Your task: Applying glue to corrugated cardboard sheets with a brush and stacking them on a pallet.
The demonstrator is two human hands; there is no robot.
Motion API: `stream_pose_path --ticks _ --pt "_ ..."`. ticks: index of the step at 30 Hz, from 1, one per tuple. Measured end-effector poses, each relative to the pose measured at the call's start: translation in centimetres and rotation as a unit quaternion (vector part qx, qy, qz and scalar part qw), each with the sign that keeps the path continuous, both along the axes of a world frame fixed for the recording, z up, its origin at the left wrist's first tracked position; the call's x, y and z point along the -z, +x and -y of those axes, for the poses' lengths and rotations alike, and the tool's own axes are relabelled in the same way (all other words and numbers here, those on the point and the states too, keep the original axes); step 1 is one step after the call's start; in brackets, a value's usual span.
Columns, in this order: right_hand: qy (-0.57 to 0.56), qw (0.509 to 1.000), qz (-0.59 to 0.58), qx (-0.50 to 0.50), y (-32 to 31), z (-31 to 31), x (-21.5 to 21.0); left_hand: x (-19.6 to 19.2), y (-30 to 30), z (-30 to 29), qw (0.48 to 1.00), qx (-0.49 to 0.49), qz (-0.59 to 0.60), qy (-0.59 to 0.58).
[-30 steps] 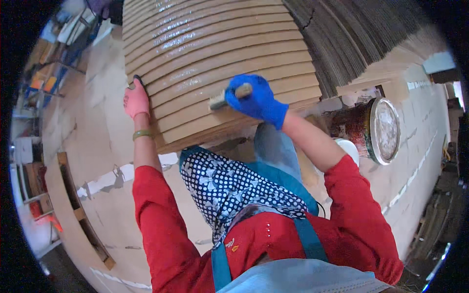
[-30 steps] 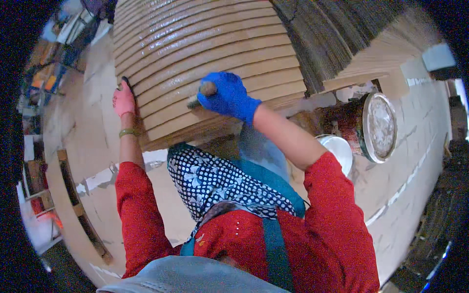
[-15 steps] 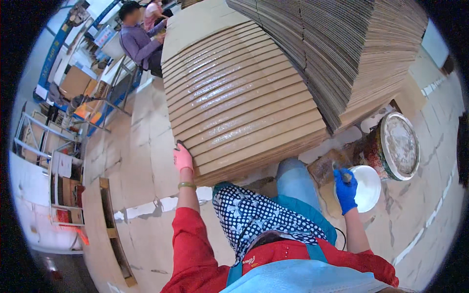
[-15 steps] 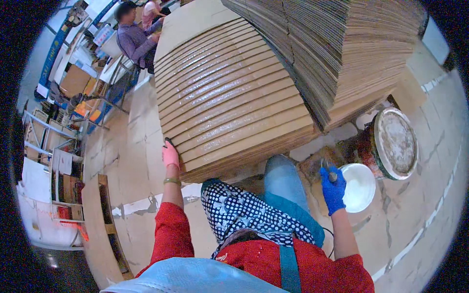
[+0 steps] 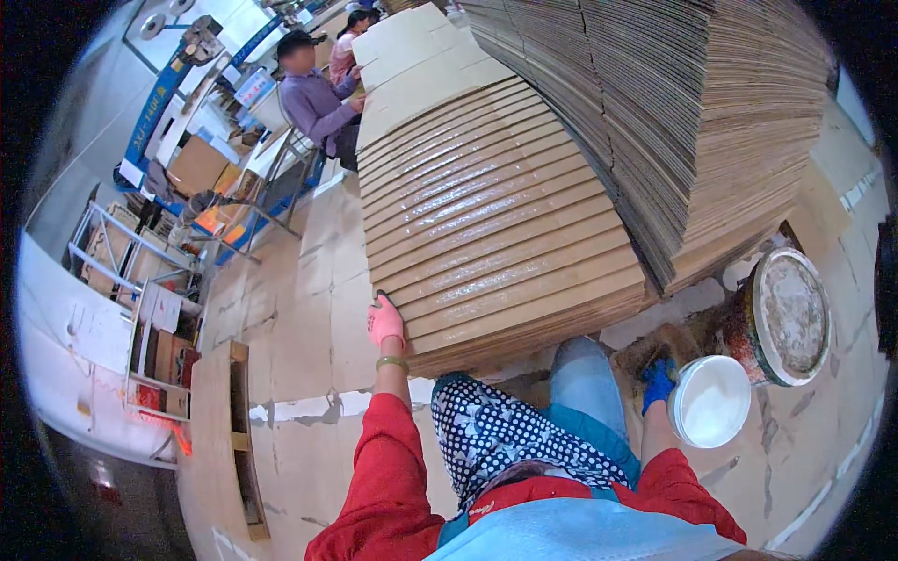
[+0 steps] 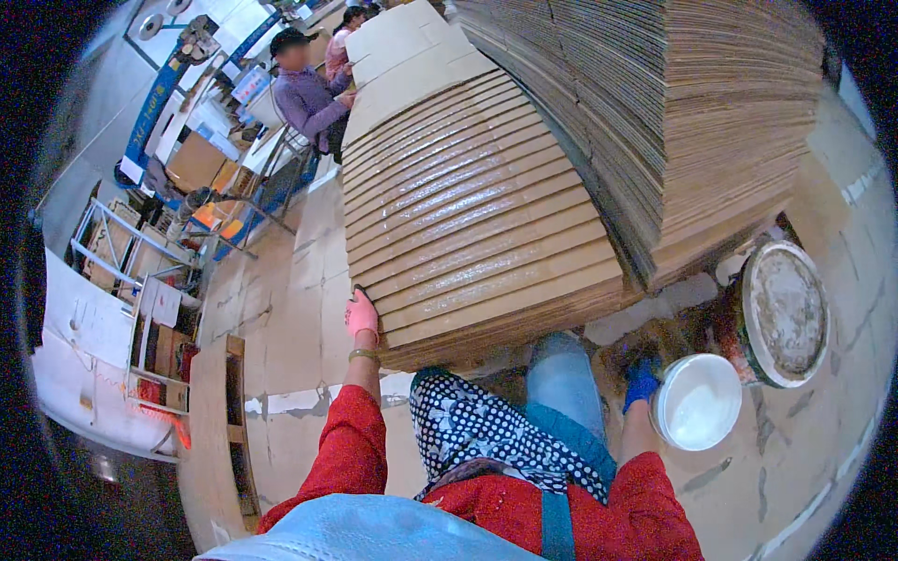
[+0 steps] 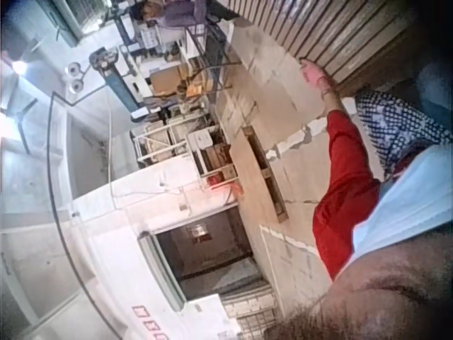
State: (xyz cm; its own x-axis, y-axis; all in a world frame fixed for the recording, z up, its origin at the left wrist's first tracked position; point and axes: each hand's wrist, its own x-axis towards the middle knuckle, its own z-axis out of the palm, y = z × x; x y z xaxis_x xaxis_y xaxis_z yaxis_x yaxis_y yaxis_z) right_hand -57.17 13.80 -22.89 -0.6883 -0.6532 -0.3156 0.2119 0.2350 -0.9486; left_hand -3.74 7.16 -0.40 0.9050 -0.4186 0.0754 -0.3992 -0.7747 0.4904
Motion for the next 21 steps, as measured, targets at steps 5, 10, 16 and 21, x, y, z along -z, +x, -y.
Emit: stream_pose_path --ticks 5,10,16,21 --pt "-0.114 0.931 0.345 0.041 -3.7 0.4 8.6 -0.2 -1.3 1.4 1.0 0.024 -0.006 0.01" --pt "-0.188 0.899 0.371 -0.137 -4.1 -1.1 9.8 -0.4 -2.4 1.9 0.999 0.039 -0.017 -0.004" --pt "-0.254 0.933 -0.202 -0.156 4.8 4.7 -16.6 -0.8 -0.9 -0.6 1.0 0.012 -0.003 -0.012" --pt "-0.19 0.804 -0.518 -0.22 4.6 17.3 -21.3 -1.6 -2.6 0.3 0.999 0.023 -0.024 -0.013"
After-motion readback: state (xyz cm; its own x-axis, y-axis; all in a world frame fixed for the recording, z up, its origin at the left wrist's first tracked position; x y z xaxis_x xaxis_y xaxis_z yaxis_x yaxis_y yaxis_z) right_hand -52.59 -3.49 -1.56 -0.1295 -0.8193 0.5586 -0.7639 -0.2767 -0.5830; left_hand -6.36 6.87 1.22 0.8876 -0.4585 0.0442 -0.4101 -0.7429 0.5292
